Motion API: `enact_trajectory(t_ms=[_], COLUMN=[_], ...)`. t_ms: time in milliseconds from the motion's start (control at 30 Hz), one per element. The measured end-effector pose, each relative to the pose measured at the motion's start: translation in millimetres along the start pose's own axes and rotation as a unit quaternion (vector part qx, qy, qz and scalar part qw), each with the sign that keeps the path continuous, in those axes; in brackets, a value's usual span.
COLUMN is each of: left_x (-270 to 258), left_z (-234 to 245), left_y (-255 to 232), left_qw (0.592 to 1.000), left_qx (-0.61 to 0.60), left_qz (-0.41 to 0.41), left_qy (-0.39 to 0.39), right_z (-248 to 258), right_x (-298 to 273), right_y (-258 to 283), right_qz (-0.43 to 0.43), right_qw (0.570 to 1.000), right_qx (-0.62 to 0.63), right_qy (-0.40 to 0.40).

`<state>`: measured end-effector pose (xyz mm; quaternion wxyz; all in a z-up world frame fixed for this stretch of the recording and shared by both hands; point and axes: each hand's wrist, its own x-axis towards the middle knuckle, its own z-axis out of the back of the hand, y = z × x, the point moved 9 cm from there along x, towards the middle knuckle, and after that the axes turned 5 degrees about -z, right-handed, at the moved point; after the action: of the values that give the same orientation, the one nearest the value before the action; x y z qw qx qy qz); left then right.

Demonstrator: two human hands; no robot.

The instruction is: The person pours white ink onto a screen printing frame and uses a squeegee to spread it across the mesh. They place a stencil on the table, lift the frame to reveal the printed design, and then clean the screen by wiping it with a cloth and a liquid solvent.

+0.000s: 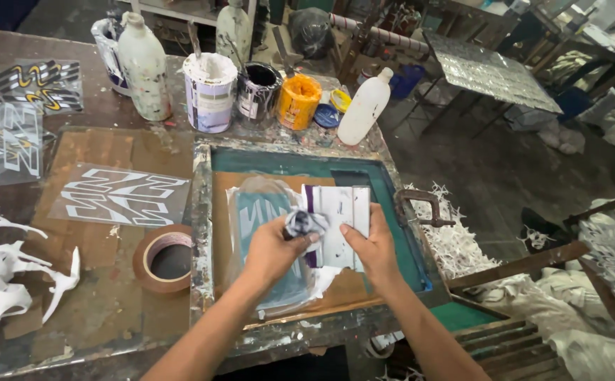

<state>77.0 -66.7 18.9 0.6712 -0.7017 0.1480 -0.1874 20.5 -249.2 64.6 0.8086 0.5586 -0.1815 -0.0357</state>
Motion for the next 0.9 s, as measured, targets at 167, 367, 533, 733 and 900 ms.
enact_trajectory(t_ms=[167,367,533,733,900], left_x=[6.3,36.2,21.1,-22.5,-3.1], left_z=[12.1,47.8,68.0,2.2,15.9], left_y=[8.3,3.8,3.3,-3.2,3.8], left_qw=[0.993,0.983,0.975,0.990,0.984], left_qx=[-0.067,-0.119,-0.169,-0.116,-0.156], left_qz=[0.056,-0.009,0.042,0.077,0.048], left_qy=[-0.077,-0.136,-0.141,0.001,-0.064], right_z=[0.5,-7.9,6.2,-12.2,-26.7], right_x=[-1.5,-6.0,3.7,18.9,-3.2], right_y=[-19.9,-7.5,-27.1,-51.0,-60.3], right_qz=[-0.049,-0.093,-0.163,-0.209,-0.273], right_qw=[0.991,0.985,0.961,0.930,0.894], right_qx=[0.117,0.119,0.220,0.290,0.307], right_qy=[0.043,0.079,0.032,0.089,0.180])
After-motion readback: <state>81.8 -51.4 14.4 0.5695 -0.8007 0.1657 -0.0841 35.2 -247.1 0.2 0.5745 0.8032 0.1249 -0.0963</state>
